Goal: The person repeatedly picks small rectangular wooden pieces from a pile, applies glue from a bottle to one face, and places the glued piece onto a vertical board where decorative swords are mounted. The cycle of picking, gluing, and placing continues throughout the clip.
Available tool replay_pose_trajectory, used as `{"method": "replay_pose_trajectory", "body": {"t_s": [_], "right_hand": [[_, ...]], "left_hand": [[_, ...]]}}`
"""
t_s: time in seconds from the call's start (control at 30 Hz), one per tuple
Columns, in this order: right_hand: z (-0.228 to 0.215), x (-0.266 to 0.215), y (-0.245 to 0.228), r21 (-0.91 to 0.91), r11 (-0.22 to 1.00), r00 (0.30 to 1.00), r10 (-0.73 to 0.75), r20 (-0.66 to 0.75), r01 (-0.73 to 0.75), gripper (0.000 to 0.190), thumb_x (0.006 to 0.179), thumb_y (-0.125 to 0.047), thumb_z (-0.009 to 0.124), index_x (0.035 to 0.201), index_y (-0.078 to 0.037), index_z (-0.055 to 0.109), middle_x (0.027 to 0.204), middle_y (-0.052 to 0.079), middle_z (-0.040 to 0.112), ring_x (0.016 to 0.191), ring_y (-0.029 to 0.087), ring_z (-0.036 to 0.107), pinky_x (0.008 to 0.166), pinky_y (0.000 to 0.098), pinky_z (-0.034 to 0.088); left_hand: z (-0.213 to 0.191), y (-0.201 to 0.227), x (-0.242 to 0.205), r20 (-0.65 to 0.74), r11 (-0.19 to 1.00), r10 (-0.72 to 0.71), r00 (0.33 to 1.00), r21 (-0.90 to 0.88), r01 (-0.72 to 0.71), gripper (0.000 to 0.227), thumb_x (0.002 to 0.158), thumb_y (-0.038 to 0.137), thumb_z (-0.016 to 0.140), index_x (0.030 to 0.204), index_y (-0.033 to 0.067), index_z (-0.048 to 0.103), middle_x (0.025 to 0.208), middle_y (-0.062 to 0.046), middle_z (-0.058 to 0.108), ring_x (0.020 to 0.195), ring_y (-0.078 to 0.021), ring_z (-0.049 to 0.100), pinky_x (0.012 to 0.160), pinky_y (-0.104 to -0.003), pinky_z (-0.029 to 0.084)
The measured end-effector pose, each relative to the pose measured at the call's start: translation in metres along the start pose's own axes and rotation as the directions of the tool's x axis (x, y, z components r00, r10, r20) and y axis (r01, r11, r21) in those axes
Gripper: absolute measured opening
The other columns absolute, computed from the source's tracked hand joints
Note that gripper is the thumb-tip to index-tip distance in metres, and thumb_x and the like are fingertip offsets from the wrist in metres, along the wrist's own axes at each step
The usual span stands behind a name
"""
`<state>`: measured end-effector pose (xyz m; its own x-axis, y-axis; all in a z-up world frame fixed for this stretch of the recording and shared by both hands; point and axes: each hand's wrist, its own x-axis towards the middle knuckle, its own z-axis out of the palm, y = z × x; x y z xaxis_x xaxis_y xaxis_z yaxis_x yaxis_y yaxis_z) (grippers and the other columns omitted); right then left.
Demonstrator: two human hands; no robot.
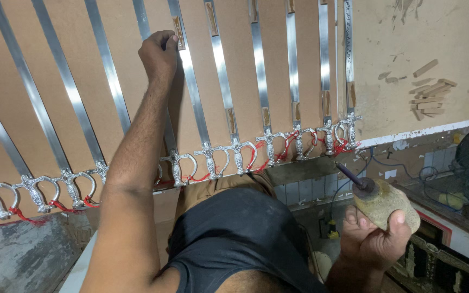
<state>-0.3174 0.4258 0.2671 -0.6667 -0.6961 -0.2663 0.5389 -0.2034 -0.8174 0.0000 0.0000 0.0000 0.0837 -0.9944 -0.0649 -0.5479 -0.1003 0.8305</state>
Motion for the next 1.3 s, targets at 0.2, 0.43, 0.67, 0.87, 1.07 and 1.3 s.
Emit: {"method": "replay_pose_trajectory", "body": {"t_s": [0.2, 0.43, 0.67, 0.87, 1.07, 1.3], "right_hand": [[-0.013, -0.004, 0.000, 0.023, 1.000, 0.999, 0.015, -0.036, -0.015, 0.030, 0.113, -0.026, 0.055, 0.130, -0.001, 0.056, 0.112, 0.012, 0.065, 0.078, 0.016, 0.059, 0.074, 0.0329, 0.054], [-0.033, 0.001, -0.005, 0.106, 0.994, 1.000, -0.021, -0.009, 0.022, 0.033, 0.114, -0.032, 0.057, 0.128, -0.002, 0.057, 0.109, 0.011, 0.068, 0.078, 0.015, 0.062, 0.072, 0.0329, 0.055], [-0.059, 0.021, -0.028, 0.191, 0.969, 0.987, -0.159, -0.018, 0.159, 0.039, 0.107, -0.029, 0.067, 0.130, 0.000, 0.058, 0.111, 0.012, 0.070, 0.075, 0.013, 0.066, 0.069, 0.0315, 0.060], [-0.105, 0.046, -0.073, 0.183, 0.967, 0.979, -0.152, -0.137, 0.176, 0.044, 0.104, -0.030, 0.075, 0.132, -0.001, 0.057, 0.114, 0.011, 0.070, 0.075, 0.012, 0.065, 0.069, 0.0296, 0.057], [-0.171, 0.061, -0.114, 0.187, 0.971, 0.969, -0.109, -0.220, 0.151, 0.050, 0.101, -0.033, 0.078, 0.134, -0.003, 0.057, 0.112, 0.010, 0.070, 0.073, 0.013, 0.065, 0.069, 0.0290, 0.054], [-0.250, 0.050, -0.139, 0.212, 0.963, 0.970, -0.119, -0.212, 0.165, 0.045, 0.105, -0.032, 0.076, 0.129, 0.003, 0.059, 0.096, 0.011, 0.070, 0.077, 0.015, 0.065, 0.073, 0.0327, 0.054]], "left_hand": [[-0.002, 0.006, -0.002, -0.037, 0.999, 0.027, 0.999, -0.016, -0.028, 0.020, 0.099, 0.019, 0.069, 0.103, 0.0034, 0.080, 0.090, -0.009, 0.079, 0.084, -0.0192, 0.076, 0.079, -0.035, 0.061], [0.000, 0.023, -0.016, -0.163, 0.992, 0.127, 0.978, 0.011, -0.127, 0.030, 0.103, 0.021, 0.074, 0.122, -0.0006, 0.067, 0.113, -0.015, 0.064, 0.103, -0.0236, 0.070, 0.090, -0.037, 0.059], [0.053, 0.138, -0.114, 0.044, 0.896, 0.437, 0.899, 0.065, -0.439, 0.034, 0.105, 0.013, 0.075, 0.134, 0.0021, 0.061, 0.129, -0.018, 0.052, 0.122, -0.0376, 0.049, 0.100, -0.048, 0.048], [0.179, 0.245, -0.190, 0.462, 0.855, 0.517, 0.720, -0.238, -0.461, 0.023, 0.095, 0.008, 0.071, 0.118, 0.0026, 0.070, 0.123, -0.017, 0.061, 0.120, -0.0367, 0.057, 0.104, -0.049, 0.048], [0.366, 0.311, -0.202, 0.602, 0.633, 0.703, 0.379, -0.286, -0.719, 0.051, 0.086, -0.006, 0.065, 0.136, 0.0010, 0.061, 0.148, -0.019, 0.053, 0.131, -0.0411, 0.054, 0.109, -0.045, 0.048], [0.501, 0.363, -0.171, 0.870, 0.255, 0.472, 0.143, 0.020, -0.967, 0.067, 0.077, -0.010, 0.067, 0.142, -0.0002, 0.052, 0.158, -0.013, 0.039, 0.122, -0.0349, 0.054, 0.086, -0.042, 0.059]]}}
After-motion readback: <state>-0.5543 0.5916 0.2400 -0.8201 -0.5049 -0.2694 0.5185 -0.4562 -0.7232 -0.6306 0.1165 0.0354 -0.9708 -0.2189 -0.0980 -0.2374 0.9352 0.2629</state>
